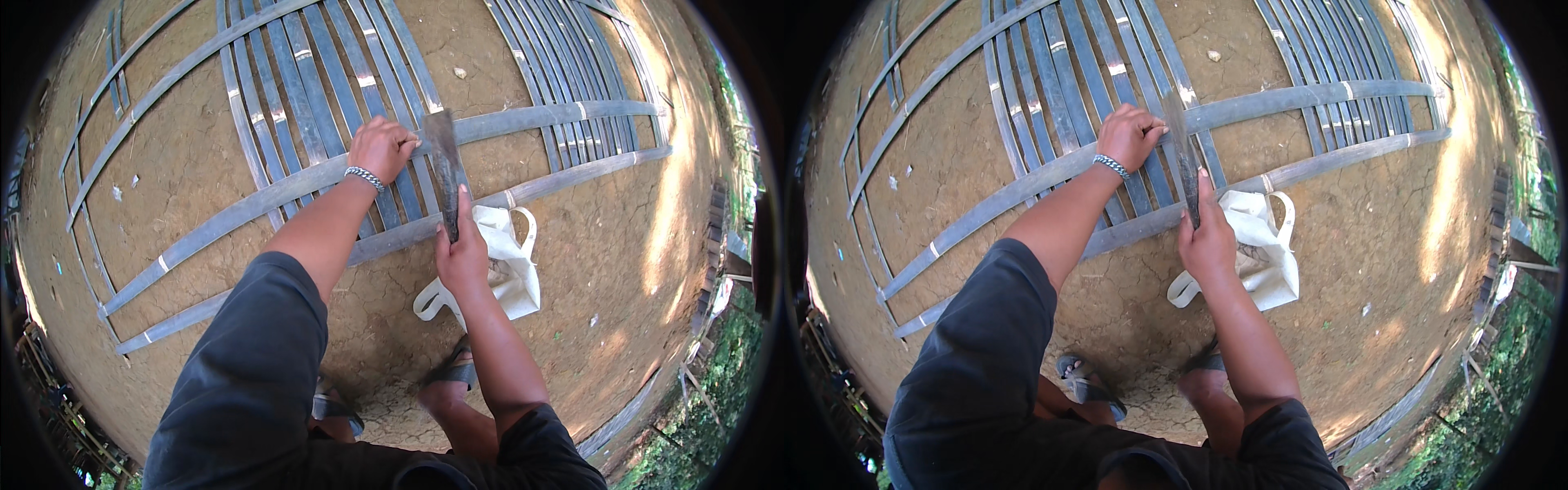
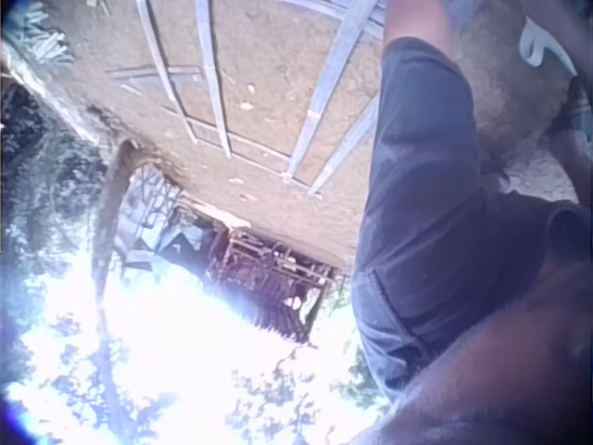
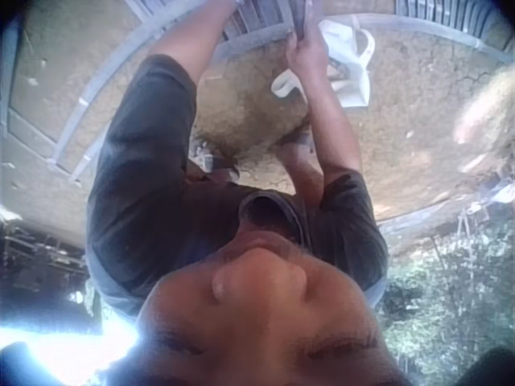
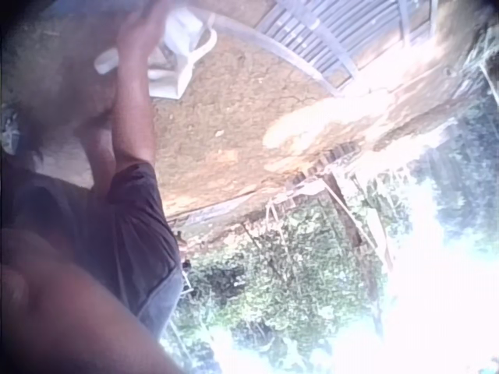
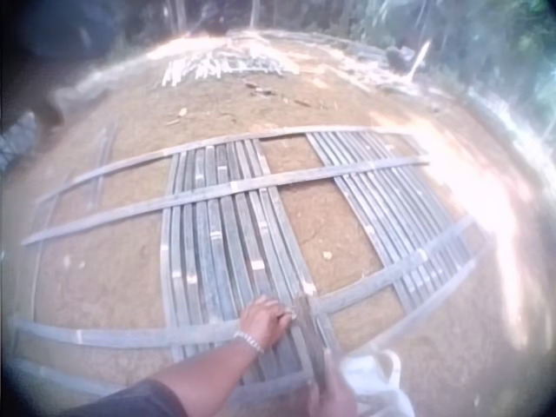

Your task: The person is building a bamboo structure by hand, using a small axe to trim and shape bamboo strips and periodically reaching into a white bag for small items to apply to the bamboo.

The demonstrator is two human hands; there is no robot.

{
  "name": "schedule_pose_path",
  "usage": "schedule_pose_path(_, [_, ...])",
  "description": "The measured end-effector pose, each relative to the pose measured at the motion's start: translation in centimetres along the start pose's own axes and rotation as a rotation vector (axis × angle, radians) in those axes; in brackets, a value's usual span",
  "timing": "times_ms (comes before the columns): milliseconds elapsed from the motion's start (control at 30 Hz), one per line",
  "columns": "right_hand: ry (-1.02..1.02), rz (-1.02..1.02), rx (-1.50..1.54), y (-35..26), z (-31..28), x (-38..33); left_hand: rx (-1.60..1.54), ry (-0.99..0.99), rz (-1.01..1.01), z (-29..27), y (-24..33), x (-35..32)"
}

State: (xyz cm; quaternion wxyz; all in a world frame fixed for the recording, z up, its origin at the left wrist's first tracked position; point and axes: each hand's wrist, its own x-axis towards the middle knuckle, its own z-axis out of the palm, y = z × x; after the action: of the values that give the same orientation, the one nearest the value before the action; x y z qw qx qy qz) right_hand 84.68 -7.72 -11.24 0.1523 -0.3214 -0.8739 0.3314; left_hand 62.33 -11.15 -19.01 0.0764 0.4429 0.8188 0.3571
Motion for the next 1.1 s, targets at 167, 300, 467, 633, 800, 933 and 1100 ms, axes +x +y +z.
schedule_pose_path(167, [-0.198,0.255,0.028,-0.7,-1.1,0.4,0.009,-0.046,-0.006,0.1,-0.7,0.1])
schedule_pose_path(300, [-0.048,0.14,0.088,-2.0,-2.0,0.3,-0.093,0.087,0.056,-0.5,-1.3,-0.5])
schedule_pose_path(467, [0.032,-0.055,0.045,-2.4,-1.4,0.5,-0.274,0.313,-0.128,0.3,-1.9,-0.5])
schedule_pose_path(633, [-0.298,0.23,-0.119,-1.0,-1.2,0.2,-0.217,0.287,-0.108,0.6,-1.9,-0.7])
schedule_pose_path(800, [-0.051,0.026,0.001,-2.9,-1.7,0.8,-0.195,0.305,-0.08,0.4,-1.9,-0.6])
schedule_pose_path(933, [0.06,-0.14,-0.01,-1.6,-0.8,1.5,-0.211,0.319,-0.063,0.6,-1.9,-0.5])
schedule_pose_path(1100, [-0.214,0.102,-0.129,-0.9,-1.9,1.3,-0.197,0.296,-0.085,0.3,-1.7,-0.3])
